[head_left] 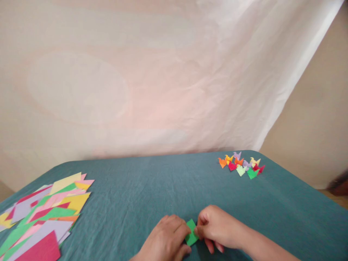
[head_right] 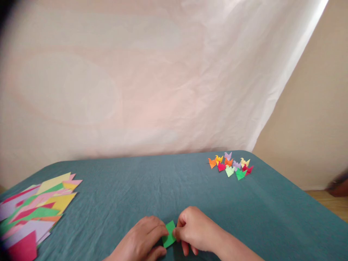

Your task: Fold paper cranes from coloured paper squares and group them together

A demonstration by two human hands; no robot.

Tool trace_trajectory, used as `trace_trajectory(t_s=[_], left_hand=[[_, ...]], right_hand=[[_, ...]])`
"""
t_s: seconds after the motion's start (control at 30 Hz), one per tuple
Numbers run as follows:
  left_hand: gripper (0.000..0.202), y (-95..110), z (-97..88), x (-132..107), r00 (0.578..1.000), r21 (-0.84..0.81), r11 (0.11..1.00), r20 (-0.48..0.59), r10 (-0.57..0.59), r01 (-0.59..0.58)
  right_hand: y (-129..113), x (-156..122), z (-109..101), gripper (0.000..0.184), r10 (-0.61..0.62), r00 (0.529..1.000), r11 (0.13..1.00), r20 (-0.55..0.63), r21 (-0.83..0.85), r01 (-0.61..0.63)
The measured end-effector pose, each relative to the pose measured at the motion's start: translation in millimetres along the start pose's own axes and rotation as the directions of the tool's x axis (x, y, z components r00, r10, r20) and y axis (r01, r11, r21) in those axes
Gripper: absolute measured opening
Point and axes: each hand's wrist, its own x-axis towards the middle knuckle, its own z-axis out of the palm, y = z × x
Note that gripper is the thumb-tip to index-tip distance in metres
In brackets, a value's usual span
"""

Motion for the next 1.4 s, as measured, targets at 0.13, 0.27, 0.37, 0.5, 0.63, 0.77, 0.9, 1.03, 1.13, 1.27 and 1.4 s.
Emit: trace_trajectory(t_s=[0.13,0.27,0.37,0.5,0.63,0.77,0.9,1.03,1.13,1.27,1.4], left_hand=[[0.004,0,6.7,-2,0.998,0.07,0.996,0.0,0.059,-0.059],[0.006,1,8.5,-2,0.998,0.092,0.993,0.009,0.069,-0.069],[0.004,2,9.5,-2,0.997,0.084,0.994,-0.02,0.07,-0.068],[0.008,2,12.8,-3,0.991,0.082,0.993,-0.09,0.096,-0.089],[0.017,0,19.0,-4,0.98,0.158,0.979,-0.132,0.148,-0.127],[0.018,1,23.5,-3,0.981,0.199,0.972,-0.123,0.151,-0.125],[0.012,4,19.0,-3,0.99,0.129,0.99,-0.121,0.077,-0.061],[0.005,6,10.8,-3,0.989,0.009,0.999,-0.139,-0.04,0.042],[0.008,9,7.4,-3,0.982,-0.062,0.993,-0.155,-0.11,0.101],[0.01,14,5.7,-4,0.973,-0.115,0.98,-0.145,-0.179,0.163],[0.008,16,5.6,-2,0.963,-0.069,0.97,-0.126,-0.239,0.232]], right_hand=[[3,1,-3,0.015,0.022,0.997,1.0,0.07,-0.012,-0.021],[6,0,-2,0.015,0.02,0.997,0.998,0.076,-0.066,-0.015],[1,-4,-2,0.017,0.044,0.997,0.986,0.061,-0.161,-0.034],[-20,-19,-12,0.017,-0.081,0.99,0.885,-0.111,-0.465,0.02],[-35,-38,-17,0.012,-0.399,0.887,0.785,-0.234,-0.586,0.199],[-18,-39,7,0.016,-0.479,0.865,0.733,-0.151,-0.611,0.299],[12,-31,31,0.011,-0.516,0.823,0.699,-0.237,-0.672,0.245],[21,-29,35,0.009,-0.539,0.795,0.718,-0.278,-0.645,0.261],[17,-31,33,0.007,-0.539,0.789,0.733,-0.294,-0.625,0.268],[11,-30,31,0.008,-0.521,0.79,0.749,-0.324,-0.618,0.241],[13,-29,31,0.009,-0.528,0.789,0.736,-0.314,-0.632,0.241]])
